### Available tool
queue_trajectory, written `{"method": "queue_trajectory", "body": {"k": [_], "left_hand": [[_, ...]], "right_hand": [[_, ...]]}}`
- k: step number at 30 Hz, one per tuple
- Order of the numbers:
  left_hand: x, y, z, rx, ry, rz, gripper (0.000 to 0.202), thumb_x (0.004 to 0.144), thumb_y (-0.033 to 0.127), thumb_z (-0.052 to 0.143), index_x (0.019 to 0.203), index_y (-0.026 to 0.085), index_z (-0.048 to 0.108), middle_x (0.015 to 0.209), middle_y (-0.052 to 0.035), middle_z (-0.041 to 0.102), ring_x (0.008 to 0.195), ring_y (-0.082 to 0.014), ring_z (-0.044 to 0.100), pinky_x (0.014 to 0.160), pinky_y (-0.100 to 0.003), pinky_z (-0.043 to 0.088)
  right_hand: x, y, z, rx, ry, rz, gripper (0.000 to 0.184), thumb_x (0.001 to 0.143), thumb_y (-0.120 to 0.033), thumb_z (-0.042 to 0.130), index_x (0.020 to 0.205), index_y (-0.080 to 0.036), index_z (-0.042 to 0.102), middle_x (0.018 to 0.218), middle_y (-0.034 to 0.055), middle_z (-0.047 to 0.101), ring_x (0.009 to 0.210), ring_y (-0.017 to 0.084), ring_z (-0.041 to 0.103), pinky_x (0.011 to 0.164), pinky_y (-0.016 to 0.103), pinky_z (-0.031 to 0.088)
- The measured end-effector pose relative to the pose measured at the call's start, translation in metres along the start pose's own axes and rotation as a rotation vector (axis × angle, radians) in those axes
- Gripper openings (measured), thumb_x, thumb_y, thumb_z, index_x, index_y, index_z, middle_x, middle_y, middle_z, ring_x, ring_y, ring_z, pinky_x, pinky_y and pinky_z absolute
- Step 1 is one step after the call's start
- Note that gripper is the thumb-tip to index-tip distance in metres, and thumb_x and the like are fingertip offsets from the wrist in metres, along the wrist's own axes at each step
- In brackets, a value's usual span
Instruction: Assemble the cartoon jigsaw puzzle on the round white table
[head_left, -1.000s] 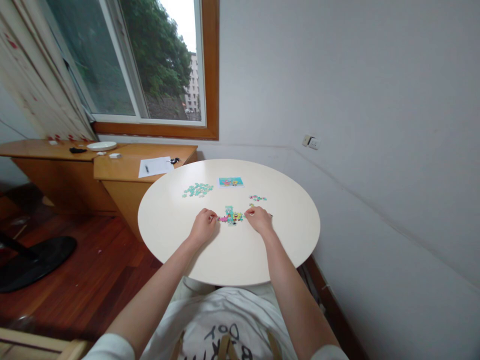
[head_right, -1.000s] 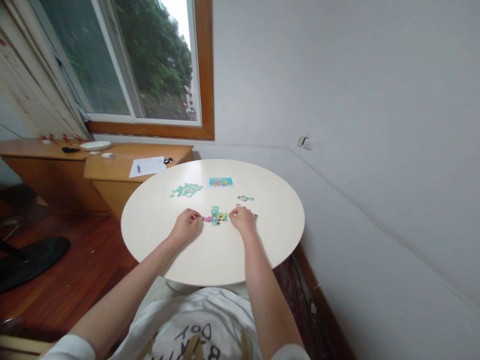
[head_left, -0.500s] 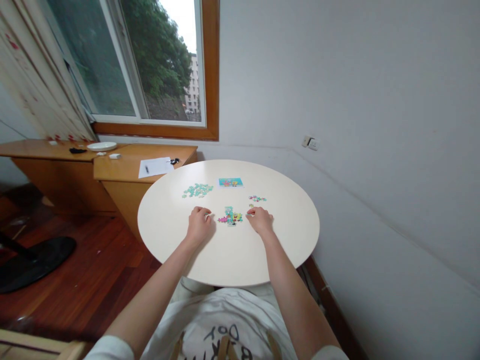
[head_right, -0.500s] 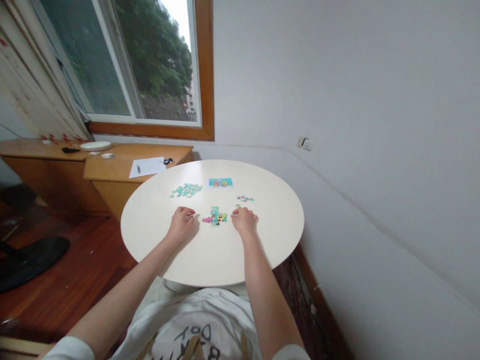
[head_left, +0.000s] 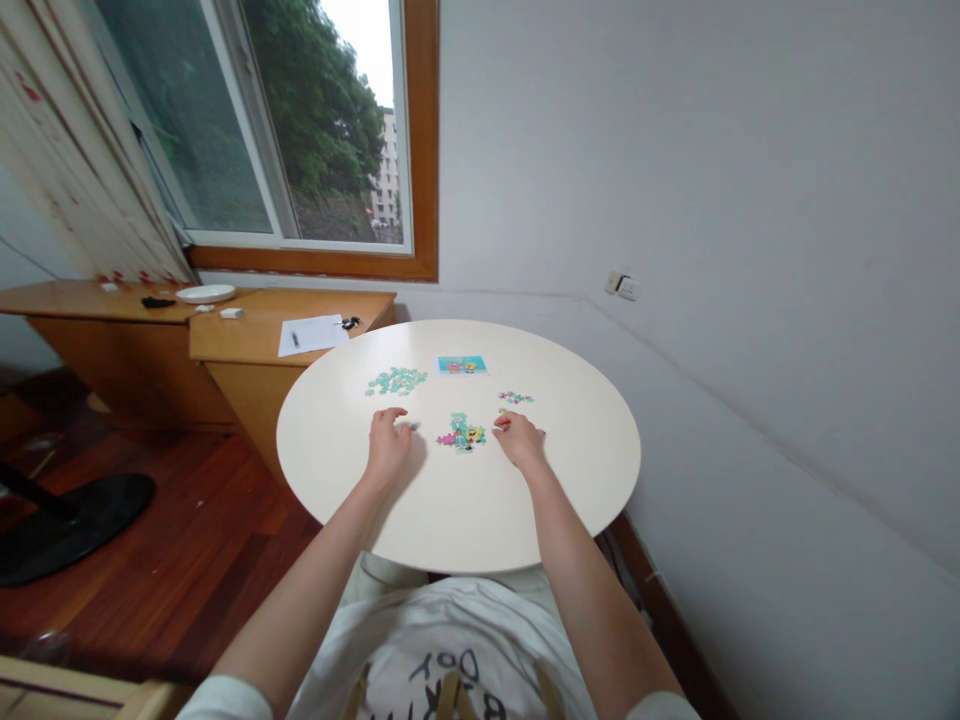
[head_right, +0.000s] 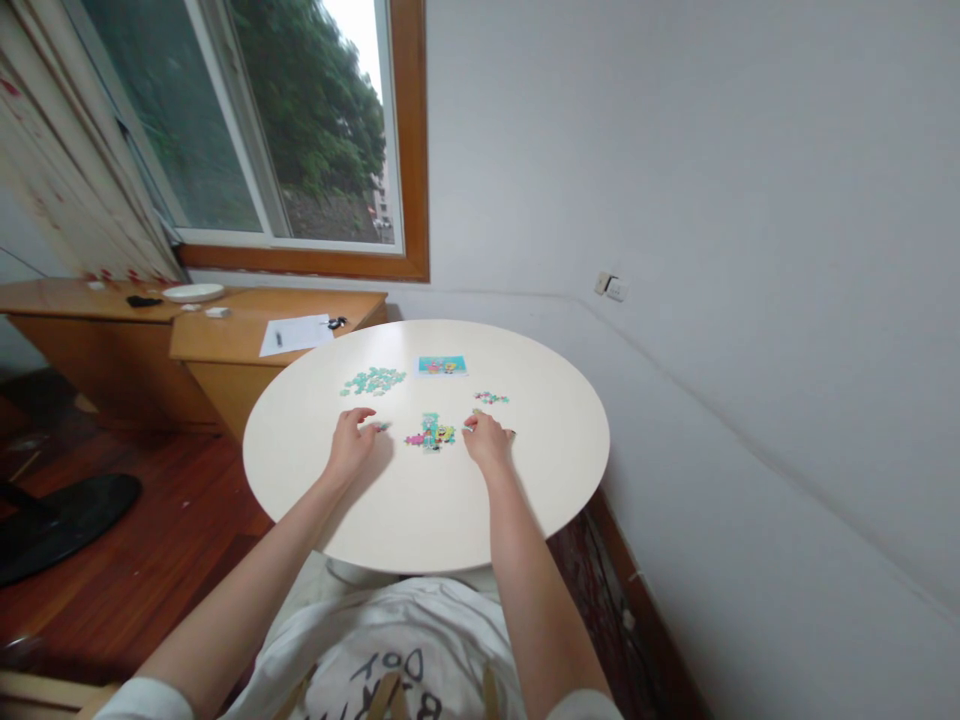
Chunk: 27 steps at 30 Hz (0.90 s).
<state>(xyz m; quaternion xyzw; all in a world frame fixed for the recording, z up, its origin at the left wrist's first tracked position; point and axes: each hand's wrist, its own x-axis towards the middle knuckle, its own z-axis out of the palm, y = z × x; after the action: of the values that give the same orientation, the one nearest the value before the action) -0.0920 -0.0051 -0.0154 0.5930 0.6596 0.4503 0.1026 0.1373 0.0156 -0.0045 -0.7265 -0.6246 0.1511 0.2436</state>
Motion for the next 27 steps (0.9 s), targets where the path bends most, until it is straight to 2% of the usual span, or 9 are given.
{"method": "queue_trajectory", "body": {"k": [4,7,14,19,23,27], "left_hand": [[0.002,-0.002,-0.002,0.071,-0.035,-0.035,0.031,0.077,0.014,0.044,0.105,0.014,0.057,0.111,-0.0116,0.058,0.106,-0.0210,0.054,0.092,-0.034,0.042],[0.002,0.000,-0.003,0.164,-0.120,-0.063,0.031,0.080,0.017,0.042,0.107,0.014,0.059,0.116,-0.0125,0.059,0.108,-0.0227,0.054,0.094,-0.037,0.039],[-0.005,0.012,-0.009,0.345,-0.261,-0.043,0.037,0.082,0.019,0.038,0.109,0.019,0.063,0.119,-0.0077,0.061,0.110,-0.0312,0.050,0.089,-0.046,0.036],[-0.008,0.017,-0.011,0.345,-0.280,-0.020,0.033,0.082,0.023,0.039,0.098,0.024,0.069,0.113,-0.0048,0.065,0.107,-0.0312,0.050,0.087,-0.046,0.035],[-0.006,0.016,-0.010,0.342,-0.286,-0.017,0.032,0.081,0.021,0.040,0.092,0.022,0.069,0.101,-0.0073,0.069,0.102,-0.0289,0.053,0.086,-0.044,0.035],[-0.005,0.015,-0.009,0.347,-0.266,0.004,0.028,0.079,0.022,0.042,0.085,0.020,0.069,0.100,-0.0094,0.067,0.098,-0.0287,0.056,0.083,-0.044,0.037]], "right_hand": [[0.004,0.004,0.006,0.085,0.018,-0.020,0.018,0.074,-0.019,0.056,0.088,-0.025,0.066,0.088,-0.0012,0.071,0.086,0.015,0.063,0.082,0.029,0.042],[0.007,0.005,0.010,0.162,0.039,-0.039,0.020,0.076,-0.018,0.053,0.089,-0.023,0.068,0.092,0.0012,0.071,0.085,0.014,0.064,0.079,0.024,0.044],[0.007,0.004,0.008,0.167,0.075,-0.054,0.022,0.079,-0.018,0.050,0.089,-0.022,0.069,0.094,0.0023,0.071,0.086,0.014,0.064,0.079,0.022,0.045],[0.003,0.005,0.003,0.031,0.052,-0.030,0.023,0.080,-0.020,0.048,0.088,-0.025,0.069,0.095,0.0023,0.071,0.089,0.016,0.064,0.078,0.025,0.045],[0.003,0.006,0.002,-0.012,0.016,-0.024,0.022,0.081,-0.023,0.049,0.088,-0.026,0.070,0.096,0.0009,0.071,0.090,0.016,0.064,0.078,0.024,0.044],[0.003,0.006,0.002,-0.026,0.026,-0.030,0.022,0.081,-0.025,0.049,0.087,-0.027,0.070,0.095,-0.0001,0.071,0.089,0.017,0.064,0.077,0.026,0.044]]}}
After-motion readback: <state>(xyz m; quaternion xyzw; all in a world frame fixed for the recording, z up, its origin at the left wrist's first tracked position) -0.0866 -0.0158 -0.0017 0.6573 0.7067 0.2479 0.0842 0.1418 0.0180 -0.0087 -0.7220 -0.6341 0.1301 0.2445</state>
